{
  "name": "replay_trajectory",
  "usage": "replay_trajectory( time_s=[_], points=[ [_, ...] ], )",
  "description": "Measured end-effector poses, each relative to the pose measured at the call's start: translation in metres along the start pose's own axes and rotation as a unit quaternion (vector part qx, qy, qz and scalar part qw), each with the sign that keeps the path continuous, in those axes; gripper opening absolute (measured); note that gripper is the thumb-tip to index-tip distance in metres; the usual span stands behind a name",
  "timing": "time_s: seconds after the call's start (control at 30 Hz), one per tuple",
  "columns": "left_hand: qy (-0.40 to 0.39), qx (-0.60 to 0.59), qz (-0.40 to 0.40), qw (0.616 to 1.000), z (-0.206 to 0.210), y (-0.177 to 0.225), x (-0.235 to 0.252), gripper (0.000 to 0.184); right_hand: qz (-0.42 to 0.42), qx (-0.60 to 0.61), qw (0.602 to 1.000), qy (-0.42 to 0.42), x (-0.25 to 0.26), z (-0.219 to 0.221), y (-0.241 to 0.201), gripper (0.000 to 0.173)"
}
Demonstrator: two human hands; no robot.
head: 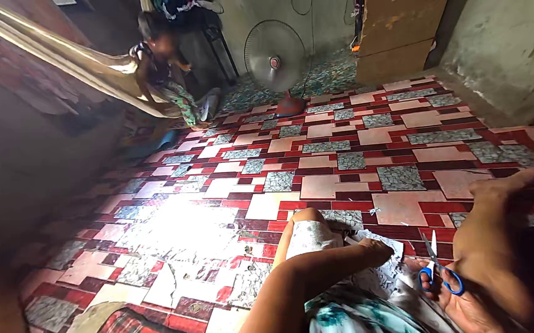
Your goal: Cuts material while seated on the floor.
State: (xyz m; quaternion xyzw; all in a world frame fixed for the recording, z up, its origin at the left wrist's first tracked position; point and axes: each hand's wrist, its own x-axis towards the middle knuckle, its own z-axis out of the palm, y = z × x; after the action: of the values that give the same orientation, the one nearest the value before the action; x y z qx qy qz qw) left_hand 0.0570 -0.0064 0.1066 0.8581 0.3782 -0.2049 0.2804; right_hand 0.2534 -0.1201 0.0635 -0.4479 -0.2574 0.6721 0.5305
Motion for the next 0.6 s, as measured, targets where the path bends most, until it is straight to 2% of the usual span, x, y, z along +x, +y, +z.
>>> replay_trajectory(
  time_s=[0.1,0.2,0.27,0.3,0.33,0.37,0.4,0.43,0.47,0.53,0.6],
  points=[
    [0.029,-0.058,0.008,0.998,0.008,-0.016,-0.013,0.034,-0.003,0.006,1.0,-0.011,0.0,-0.004,0.0,0.046],
    [0.069,-0.126,-0.008,0.99,0.036,-0.05,-0.024,0.03,0.003,0.005,1.0,-0.004,0.0,-0.002,0.0,0.047],
    [0.119,-0.158,0.021,0.98,0.057,-0.075,-0.023,0.03,0.007,-0.012,1.0,-0.001,0.002,0.001,-0.001,0.048],
    [0.137,-0.161,0.028,0.977,0.054,-0.073,-0.031,0.029,0.007,-0.02,1.0,-0.002,0.003,0.002,-0.001,0.049],
    [0.152,-0.163,0.051,0.973,0.043,-0.065,-0.049,0.028,0.01,-0.029,1.0,-0.004,0.004,0.004,-0.001,0.049],
    [0.214,-0.157,0.164,0.95,0.042,-0.074,-0.062,0.028,0.014,-0.041,0.999,-0.003,0.005,0.006,-0.001,0.049],
    [0.184,-0.19,0.124,0.956,0.019,-0.053,-0.093,0.029,0.017,-0.054,0.998,-0.003,0.006,0.008,-0.003,0.049],
    [0.133,-0.24,0.032,0.961,-0.009,-0.023,-0.127,0.031,0.022,-0.063,0.998,0.002,0.006,0.01,-0.004,0.049],
    [0.111,-0.276,0.001,0.955,-0.023,-0.012,-0.143,0.032,0.027,-0.066,0.997,0.013,0.006,0.014,-0.006,0.049],
    [0.114,-0.285,0.007,0.952,-0.01,-0.028,-0.119,0.032,0.037,-0.069,0.997,0.024,0.003,0.02,-0.009,0.046],
    [0.154,-0.264,0.049,0.951,0.028,-0.066,-0.056,0.031,0.022,-0.045,0.999,-0.016,0.006,0.008,-0.004,0.045]
  ],
)
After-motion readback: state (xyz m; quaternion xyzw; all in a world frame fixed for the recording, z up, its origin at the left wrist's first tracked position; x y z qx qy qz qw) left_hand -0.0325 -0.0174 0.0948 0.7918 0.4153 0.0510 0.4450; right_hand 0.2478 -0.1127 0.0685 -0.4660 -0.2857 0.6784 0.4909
